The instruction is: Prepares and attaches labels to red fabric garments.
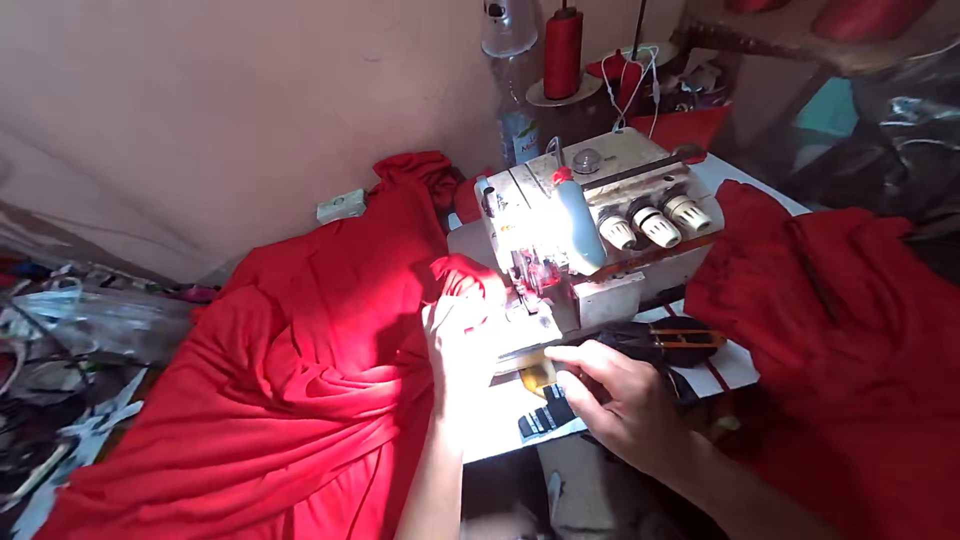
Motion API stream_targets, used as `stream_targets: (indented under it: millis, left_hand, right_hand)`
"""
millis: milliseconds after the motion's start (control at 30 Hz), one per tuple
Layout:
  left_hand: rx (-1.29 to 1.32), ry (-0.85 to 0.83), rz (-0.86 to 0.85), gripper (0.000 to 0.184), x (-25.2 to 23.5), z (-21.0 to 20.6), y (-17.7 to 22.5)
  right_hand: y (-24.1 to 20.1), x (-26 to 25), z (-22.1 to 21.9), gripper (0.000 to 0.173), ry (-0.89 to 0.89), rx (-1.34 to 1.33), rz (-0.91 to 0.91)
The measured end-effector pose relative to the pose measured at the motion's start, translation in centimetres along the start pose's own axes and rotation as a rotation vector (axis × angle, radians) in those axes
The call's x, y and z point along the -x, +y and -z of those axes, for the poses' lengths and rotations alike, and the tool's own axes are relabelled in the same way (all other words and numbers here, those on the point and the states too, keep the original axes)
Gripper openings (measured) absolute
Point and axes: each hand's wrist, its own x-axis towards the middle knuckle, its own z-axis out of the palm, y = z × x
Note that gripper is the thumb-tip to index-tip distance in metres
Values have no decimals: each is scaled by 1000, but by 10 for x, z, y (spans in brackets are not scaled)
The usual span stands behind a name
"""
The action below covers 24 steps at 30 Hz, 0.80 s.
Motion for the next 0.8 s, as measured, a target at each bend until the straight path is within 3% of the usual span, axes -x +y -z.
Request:
stream_targets:
  millis: [67, 133, 233, 300, 467, 533, 600, 633, 700, 733, 800]
  left_hand:
    - [43, 124, 114, 17, 34, 7, 3]
    - [125, 190, 109, 15, 69, 10, 13]
    - [208, 61, -4, 9, 117, -5, 26]
    - [187, -7, -90, 15, 127, -13, 27]
    - [-160, 104, -231, 32, 63, 20, 10]
    - [-261, -131, -229, 46, 25, 38, -19]
    - [-356, -326, -160, 38, -4, 55, -46]
    - [-366, -267, -135, 29, -9, 61, -53]
    - [-288, 110, -174, 17, -10, 74, -58]
    - [-243, 270, -193, 16, -9, 82, -60]
    - [-208, 425, -242, 17, -4, 98, -56]
  right_hand:
    - [-4, 0, -8, 24, 2, -59, -17]
    - [-7, 1, -17, 22, -7, -143, -82]
    - [-5, 5, -27, 22, -41, -275, -194]
    - [3, 6, -24, 18, 6, -180, -243]
    - [23, 1, -15, 18, 198, 216, -217]
    - [18, 13, -21, 14, 268, 219, -78]
    - [10, 35, -21, 8, 305, 114, 140]
    - [3, 46, -19, 3, 298, 56, 257]
    - [-12, 65, -18, 4, 248, -30, 508]
    - [-18, 72, -19, 4, 213, -94, 597]
    - [-27, 80, -23, 4, 167, -175, 688]
